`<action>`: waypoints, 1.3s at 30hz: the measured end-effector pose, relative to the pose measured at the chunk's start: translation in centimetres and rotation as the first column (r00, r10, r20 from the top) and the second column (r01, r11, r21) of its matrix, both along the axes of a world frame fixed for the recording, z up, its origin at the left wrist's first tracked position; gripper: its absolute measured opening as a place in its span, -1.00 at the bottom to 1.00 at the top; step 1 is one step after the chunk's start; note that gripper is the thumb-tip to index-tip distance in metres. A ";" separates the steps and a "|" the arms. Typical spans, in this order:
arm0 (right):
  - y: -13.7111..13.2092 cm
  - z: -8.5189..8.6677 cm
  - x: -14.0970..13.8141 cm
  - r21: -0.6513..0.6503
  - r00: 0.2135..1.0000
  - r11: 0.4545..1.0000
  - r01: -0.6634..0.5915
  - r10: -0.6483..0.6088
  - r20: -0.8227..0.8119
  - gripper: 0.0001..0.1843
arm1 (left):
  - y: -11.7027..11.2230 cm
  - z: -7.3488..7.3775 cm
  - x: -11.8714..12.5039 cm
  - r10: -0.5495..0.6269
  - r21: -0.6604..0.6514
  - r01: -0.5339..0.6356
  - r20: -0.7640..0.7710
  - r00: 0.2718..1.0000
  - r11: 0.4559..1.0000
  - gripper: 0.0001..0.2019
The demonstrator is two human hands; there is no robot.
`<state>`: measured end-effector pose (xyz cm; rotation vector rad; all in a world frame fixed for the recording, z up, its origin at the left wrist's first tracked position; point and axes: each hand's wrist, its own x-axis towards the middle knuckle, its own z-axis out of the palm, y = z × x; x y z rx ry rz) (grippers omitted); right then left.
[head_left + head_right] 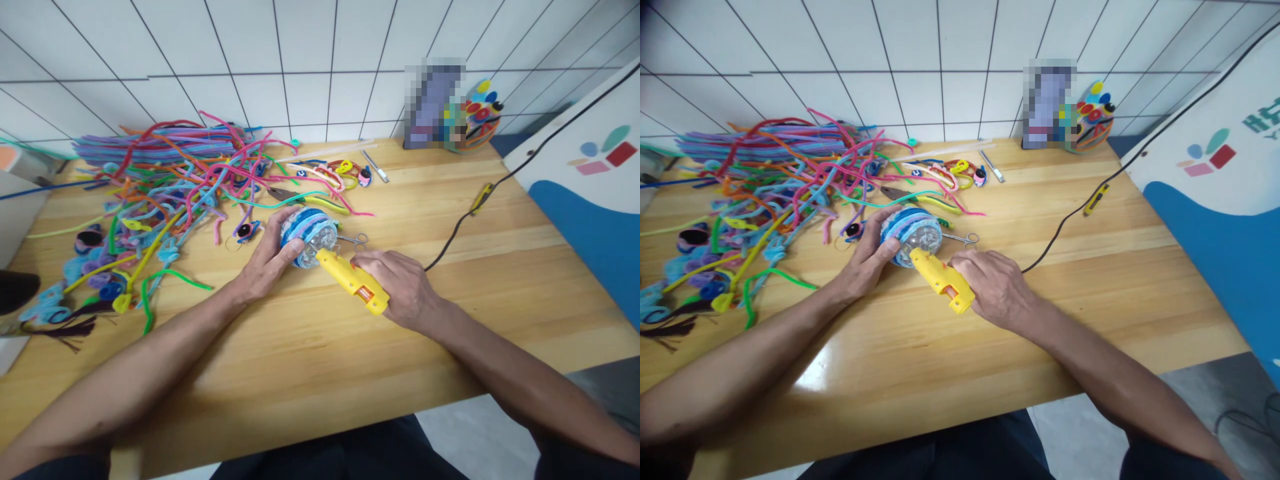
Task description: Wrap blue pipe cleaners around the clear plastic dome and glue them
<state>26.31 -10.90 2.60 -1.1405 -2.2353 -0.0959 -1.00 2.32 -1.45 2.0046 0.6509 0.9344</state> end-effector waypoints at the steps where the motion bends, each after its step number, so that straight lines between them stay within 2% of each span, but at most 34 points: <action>1: 0.0 0.0 0.0 -0.003 1.000 1.000 0.008 -0.008 -0.006 -0.73 | 0.0 0.0 0.0 0.005 -0.002 -0.005 -0.004 1.000 1.000 -0.38; 5: 0.1 -0.1 0.2 0.026 0.999 0.998 0.052 -0.051 -0.019 -0.77 | 0.0 0.0 0.0 0.011 -0.006 -0.011 -0.013 1.000 1.000 -0.37; 10: 0.0 0.0 -0.1 0.017 1.000 1.000 0.002 -0.002 0.016 -0.75 | 0.0 -0.1 0.1 0.005 -0.008 -0.005 0.000 1.000 1.000 -0.38; 30: 0.0 0.1 -0.1 0.008 0.999 0.999 0.040 -0.040 0.021 -0.78 | -0.1 0.3 0.1 0.007 -0.004 -0.007 -0.015 1.000 1.000 -0.37; 35: 0.1 0.0 -0.1 0.028 1.000 1.000 0.005 -0.005 0.011 -0.78 | -0.1 0.2 0.2 0.000 0.003 0.000 -0.007 1.000 1.000 -0.36; 39: 0.0 0.0 0.0 0.017 0.999 0.999 0.037 -0.037 0.012 -0.78 | -0.1 0.2 0.2 0.004 -0.002 -0.004 -0.003 1.000 1.000 -0.36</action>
